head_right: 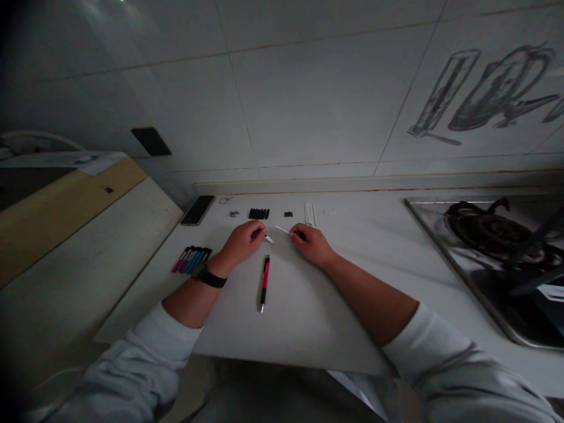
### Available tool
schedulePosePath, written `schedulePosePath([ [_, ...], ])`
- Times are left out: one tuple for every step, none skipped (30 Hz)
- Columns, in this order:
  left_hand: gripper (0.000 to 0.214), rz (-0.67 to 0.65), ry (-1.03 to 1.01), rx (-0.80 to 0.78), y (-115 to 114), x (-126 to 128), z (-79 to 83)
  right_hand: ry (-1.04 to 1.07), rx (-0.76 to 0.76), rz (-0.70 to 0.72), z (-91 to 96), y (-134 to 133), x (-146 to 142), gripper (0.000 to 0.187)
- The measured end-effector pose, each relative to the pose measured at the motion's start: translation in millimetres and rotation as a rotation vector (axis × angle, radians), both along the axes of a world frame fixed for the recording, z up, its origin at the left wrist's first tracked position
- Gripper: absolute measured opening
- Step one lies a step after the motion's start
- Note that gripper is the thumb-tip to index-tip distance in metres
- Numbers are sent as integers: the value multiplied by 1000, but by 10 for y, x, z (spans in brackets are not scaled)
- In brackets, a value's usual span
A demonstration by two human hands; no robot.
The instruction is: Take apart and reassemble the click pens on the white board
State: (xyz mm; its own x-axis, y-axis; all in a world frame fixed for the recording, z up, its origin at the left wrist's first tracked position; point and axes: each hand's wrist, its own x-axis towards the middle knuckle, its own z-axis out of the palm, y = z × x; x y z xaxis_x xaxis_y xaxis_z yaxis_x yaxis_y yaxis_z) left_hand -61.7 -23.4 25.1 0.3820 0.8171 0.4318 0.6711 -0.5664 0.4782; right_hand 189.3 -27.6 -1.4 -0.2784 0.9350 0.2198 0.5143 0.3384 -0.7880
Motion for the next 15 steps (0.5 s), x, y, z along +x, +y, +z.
schedulePosePath([
  [15,-12,16,13,-10,7,11,-1,-5,2,0,2,2,23],
  [15,-16,15,18,-14,11,18,-1,-8,4,-1,5,4,23],
  [15,-15,4,17,-14,10,18,-1,-10,8,-4,9,8,23],
  [15,-9,-17,9,-9,5,11,-1,-9,12,-10,13,11,23],
  [13,0,-48,-8,1,-2,-3,-1,-6,14,-16,17,14,23],
  [11,17,-89,-33,16,-11,-24,0,-5,20,-23,20,16,23],
  [9,39,-137,-63,37,-22,-49,3,-7,26,-29,22,18,23],
  [10,64,-189,-96,61,-34,-77,8,-12,30,-33,23,19,23],
  [13,87,-242,-127,89,-46,-104,12,-18,31,-35,23,18,23],
  [15,103,-294,-155,118,-60,-127,16,-25,30,-34,22,18,23],
  [17,106,-346,-182,146,-73,-144,20,-31,29,-30,21,16,23],
  [19,99,-398,-206,172,-87,-153,23,-35,26,-25,19,15,23],
  [20,84,-450,-230,192,-99,-154,27,-37,24,-19,17,15,23],
  [22,69,-501,-252,208,-111,-147,32,-37,25,-14,16,14,23],
  [23,58,-548,-273,218,-122,-135,39,-35,28,-10,16,15,24],
])
